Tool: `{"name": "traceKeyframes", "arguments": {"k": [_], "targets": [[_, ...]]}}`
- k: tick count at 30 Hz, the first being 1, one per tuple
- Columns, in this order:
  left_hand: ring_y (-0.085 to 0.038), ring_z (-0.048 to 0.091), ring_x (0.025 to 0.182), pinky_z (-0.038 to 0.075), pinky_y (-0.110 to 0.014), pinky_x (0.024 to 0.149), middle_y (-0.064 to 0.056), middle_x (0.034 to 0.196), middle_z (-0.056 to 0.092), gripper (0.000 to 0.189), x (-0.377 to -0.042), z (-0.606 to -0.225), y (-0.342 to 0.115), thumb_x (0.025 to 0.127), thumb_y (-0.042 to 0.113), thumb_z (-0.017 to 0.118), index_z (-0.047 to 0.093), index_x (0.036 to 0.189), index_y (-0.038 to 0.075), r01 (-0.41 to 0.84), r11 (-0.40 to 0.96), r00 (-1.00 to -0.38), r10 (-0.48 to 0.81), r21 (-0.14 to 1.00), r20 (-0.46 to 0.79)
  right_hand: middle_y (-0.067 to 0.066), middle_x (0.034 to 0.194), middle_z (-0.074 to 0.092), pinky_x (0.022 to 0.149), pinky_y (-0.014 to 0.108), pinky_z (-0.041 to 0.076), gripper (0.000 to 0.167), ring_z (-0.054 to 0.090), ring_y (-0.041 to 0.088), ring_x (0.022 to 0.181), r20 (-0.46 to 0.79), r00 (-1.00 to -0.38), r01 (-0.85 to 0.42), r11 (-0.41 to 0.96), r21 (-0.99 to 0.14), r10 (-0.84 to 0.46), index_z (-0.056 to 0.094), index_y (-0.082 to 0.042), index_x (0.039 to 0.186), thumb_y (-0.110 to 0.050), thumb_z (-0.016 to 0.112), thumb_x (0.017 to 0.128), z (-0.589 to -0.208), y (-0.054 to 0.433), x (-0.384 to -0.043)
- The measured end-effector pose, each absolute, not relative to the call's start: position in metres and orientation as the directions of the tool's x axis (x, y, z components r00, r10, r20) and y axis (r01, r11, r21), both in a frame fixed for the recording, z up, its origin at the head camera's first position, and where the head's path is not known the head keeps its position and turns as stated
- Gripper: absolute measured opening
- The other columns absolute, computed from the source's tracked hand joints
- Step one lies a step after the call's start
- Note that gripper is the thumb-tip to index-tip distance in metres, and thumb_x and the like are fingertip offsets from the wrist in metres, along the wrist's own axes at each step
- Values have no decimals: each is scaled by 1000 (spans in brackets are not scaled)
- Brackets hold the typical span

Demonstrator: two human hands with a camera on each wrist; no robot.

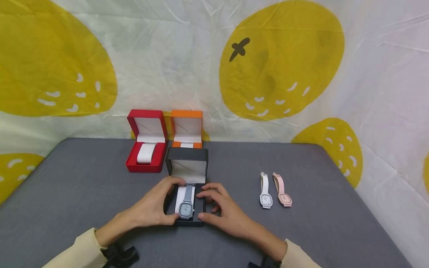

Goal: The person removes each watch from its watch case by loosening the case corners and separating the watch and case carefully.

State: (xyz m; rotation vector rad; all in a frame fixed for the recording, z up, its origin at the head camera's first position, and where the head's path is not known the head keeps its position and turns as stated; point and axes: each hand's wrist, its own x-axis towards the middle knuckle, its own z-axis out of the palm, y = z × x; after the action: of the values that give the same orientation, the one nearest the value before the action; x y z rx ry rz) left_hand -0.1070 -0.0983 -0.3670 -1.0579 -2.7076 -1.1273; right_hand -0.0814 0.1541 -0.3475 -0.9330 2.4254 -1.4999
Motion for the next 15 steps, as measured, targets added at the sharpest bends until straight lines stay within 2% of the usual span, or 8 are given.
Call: {"name": "traceKeyframes", "arguments": {"k": [9,15], "targets": [[-11,44,110,45,-35,95,0,125,46,75,-107,-362,-97,68,25,80,42,131,9,660,500,-725,618,560,304,15,134,40,75,36,52,41,49,34,101,200,-801,-435,320,-842,-564,57,-6,122,-5,72,85,-347,154,-81],[-14,48,108,46,-37,95,-4,128,49,78,-107,-358,-100,71,26,81,40,134,8,628,527,-744,622,573,244,15,134,39,75,36,52,41,49,34,101,180,-808,-414,323,-851,-561,57,-6,123,-6,72,85,-345,154,-81]]}}
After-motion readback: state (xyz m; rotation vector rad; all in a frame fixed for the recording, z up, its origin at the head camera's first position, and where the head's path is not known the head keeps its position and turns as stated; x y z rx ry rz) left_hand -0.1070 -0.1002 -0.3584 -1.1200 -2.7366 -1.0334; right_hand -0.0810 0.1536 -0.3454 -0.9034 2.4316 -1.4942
